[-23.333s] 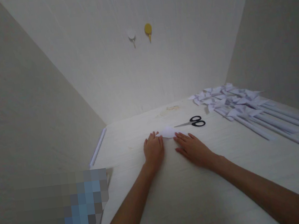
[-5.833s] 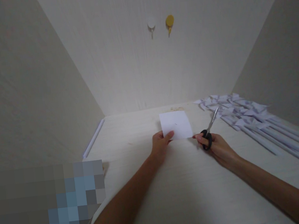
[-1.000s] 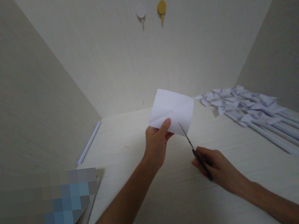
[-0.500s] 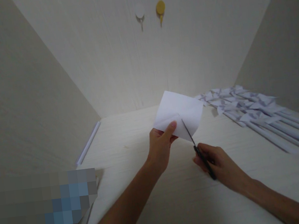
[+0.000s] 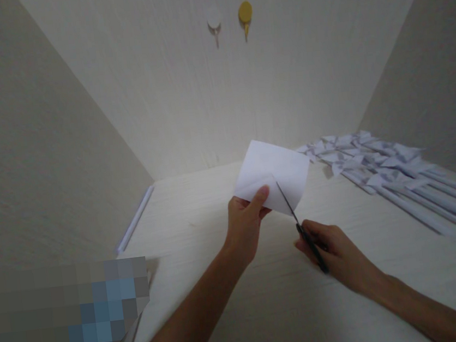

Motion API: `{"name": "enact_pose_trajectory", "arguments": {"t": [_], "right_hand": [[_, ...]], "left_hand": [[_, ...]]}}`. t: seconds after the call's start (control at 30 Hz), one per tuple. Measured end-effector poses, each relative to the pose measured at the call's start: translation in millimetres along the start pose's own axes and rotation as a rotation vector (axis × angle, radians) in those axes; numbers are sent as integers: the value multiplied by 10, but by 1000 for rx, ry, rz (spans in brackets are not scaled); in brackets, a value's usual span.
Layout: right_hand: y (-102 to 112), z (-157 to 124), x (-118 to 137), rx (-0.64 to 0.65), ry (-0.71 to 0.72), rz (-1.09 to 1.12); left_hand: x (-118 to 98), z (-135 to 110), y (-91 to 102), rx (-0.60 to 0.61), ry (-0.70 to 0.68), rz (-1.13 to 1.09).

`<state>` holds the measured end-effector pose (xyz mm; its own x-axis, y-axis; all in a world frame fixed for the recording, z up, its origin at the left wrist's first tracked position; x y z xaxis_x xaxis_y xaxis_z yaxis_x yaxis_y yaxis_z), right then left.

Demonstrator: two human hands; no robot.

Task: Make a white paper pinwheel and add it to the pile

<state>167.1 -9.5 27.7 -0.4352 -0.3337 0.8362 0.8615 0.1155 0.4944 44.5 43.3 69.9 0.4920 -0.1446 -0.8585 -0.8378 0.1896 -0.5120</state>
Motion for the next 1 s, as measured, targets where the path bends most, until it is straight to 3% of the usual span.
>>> {"name": "enact_pose_trajectory", "arguments": {"t": [0.7, 0.8, 1.0], "right_hand": [[16, 4, -5, 22, 2, -47], [26, 13, -12, 79, -7, -22], [40, 24, -13, 352, 16, -33]], "left_hand": [[-21, 26, 23, -6, 26, -8], [-138, 86, 106, 44, 60, 73], [-474, 148, 358, 113, 184, 526]]}}
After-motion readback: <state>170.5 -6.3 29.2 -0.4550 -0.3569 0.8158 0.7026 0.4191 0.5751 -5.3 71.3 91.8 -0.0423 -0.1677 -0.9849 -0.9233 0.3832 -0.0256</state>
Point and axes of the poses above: each hand's wrist, its own z-axis towards the middle knuckle, its own y-axis out of the back of the hand, x = y × z, the point moved 4 cm from there along z, towards the middle knuckle, and after that the axes turned 10 degrees about y, right-handed, at the moved point
